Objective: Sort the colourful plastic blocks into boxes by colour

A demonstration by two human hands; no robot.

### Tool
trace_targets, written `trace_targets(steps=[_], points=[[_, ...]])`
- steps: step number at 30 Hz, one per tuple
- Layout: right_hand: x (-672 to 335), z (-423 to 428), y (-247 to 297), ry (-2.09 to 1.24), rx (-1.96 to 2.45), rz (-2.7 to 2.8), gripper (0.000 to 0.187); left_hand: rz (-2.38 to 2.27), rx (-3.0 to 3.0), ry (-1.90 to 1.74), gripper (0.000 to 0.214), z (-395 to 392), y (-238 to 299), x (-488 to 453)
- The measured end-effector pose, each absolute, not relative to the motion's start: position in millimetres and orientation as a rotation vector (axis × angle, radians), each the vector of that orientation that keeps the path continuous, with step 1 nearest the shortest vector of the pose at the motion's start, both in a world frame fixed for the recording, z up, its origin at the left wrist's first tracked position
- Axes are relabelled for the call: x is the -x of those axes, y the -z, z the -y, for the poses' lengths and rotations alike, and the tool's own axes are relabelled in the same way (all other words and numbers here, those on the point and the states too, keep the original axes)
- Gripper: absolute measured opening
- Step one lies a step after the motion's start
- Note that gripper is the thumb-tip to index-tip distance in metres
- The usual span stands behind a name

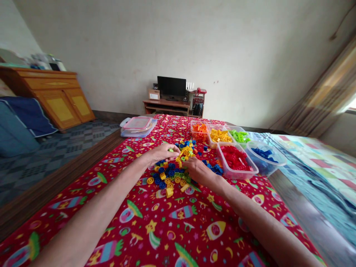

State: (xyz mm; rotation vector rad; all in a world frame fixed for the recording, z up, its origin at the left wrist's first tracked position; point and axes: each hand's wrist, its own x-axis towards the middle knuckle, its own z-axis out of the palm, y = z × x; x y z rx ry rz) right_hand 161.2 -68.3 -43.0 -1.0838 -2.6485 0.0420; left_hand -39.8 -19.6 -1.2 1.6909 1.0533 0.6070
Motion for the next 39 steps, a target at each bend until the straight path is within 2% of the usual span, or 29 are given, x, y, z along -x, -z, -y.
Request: trace_targets(steps=[5,10,19,26,33,36,39], points=[[-170.4,69.1,33.0,0.022,1.249,2.589,0.024,-1.070,-2.254,0.038,0.015,32.2,-6.3,30.3],[-172.5,77.7,15.0,0.063,1.371,2.494,0.018,-1.400,-2.518,0.228,0.024,51.5,-10.4,11.9],[-160.8,88.4,14.6,-0.077,1.365,2.717,0.012,-1.333,-2.624,0.118,0.012,49.9,-1.4,13.2],[-153.5,91.8,18.8,0.117,1.367,2.827,0.020,-1.344,-2.630,0.009,0.013,47.4,-2.8,14.5],[-158.9,100.4,40.5,0.174,1.053,2.728,0.024,-1.480,-2.584,-0.102,0.009,40.5,1.4,12.4],[-163.6,94.5,47.0,0.039,0.985,2.595,0.020,-1.437,-2.587,-0.203,0.008,33.7,7.4,16.2],[-165.7,78.0,44.4,-0.359,1.147,2.295,0.009,-1.344,-2.538,-0.372,0.013,26.3,13.3,20.2]])
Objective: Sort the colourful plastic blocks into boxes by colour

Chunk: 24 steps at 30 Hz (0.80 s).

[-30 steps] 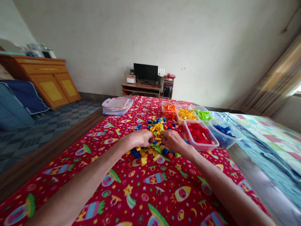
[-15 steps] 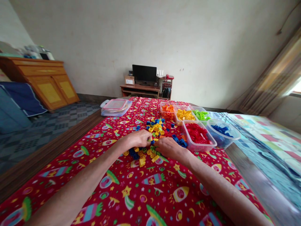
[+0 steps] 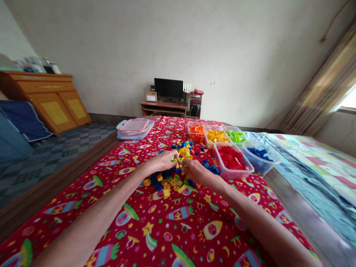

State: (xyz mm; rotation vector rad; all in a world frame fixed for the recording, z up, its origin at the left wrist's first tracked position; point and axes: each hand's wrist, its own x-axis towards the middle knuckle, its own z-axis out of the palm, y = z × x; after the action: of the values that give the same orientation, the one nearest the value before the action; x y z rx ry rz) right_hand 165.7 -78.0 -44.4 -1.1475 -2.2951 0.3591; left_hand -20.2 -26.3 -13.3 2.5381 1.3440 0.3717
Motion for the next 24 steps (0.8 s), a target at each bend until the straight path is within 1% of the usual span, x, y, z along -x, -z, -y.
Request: trace_targets(steps=[2,5,8,12,15,19,21,24], points=[[-165.0,67.4,39.6,-0.766,1.244,1.980,0.005,-1.291,-2.476,-0.474,0.016,23.7,14.5,21.0],[-160.8,60.5,32.5,-1.330,1.192,1.417,0.011,-1.265,-2.390,-0.594,0.019,26.2,10.2,16.4],[-154.8,62.5,28.9,-1.618,1.092,0.975,0.012,-1.225,-2.367,-0.772,0.020,34.6,3.8,5.0],[-149.0,64.6,29.6,-1.744,0.955,0.732,0.028,-1.057,-2.465,-0.938,0.015,46.7,7.4,-14.3],[-148.6,62.6,31.2,-1.712,0.911,0.724,0.038,-0.909,-2.512,-0.928,0.022,53.4,18.6,-24.2],[-150.0,60.6,30.1,-1.729,0.954,0.653,0.036,-0.846,-2.505,-0.952,0.041,56.9,26.0,-25.8],[-150.3,61.1,27.8,-1.754,0.913,0.624,0.034,-0.856,-2.488,-0.978,0.042,55.2,24.0,-22.4],[-150.9,63.2,24.4,-1.745,0.854,0.650,0.024,-0.914,-2.443,-1.055,0.039,47.6,18.9,-13.8]])
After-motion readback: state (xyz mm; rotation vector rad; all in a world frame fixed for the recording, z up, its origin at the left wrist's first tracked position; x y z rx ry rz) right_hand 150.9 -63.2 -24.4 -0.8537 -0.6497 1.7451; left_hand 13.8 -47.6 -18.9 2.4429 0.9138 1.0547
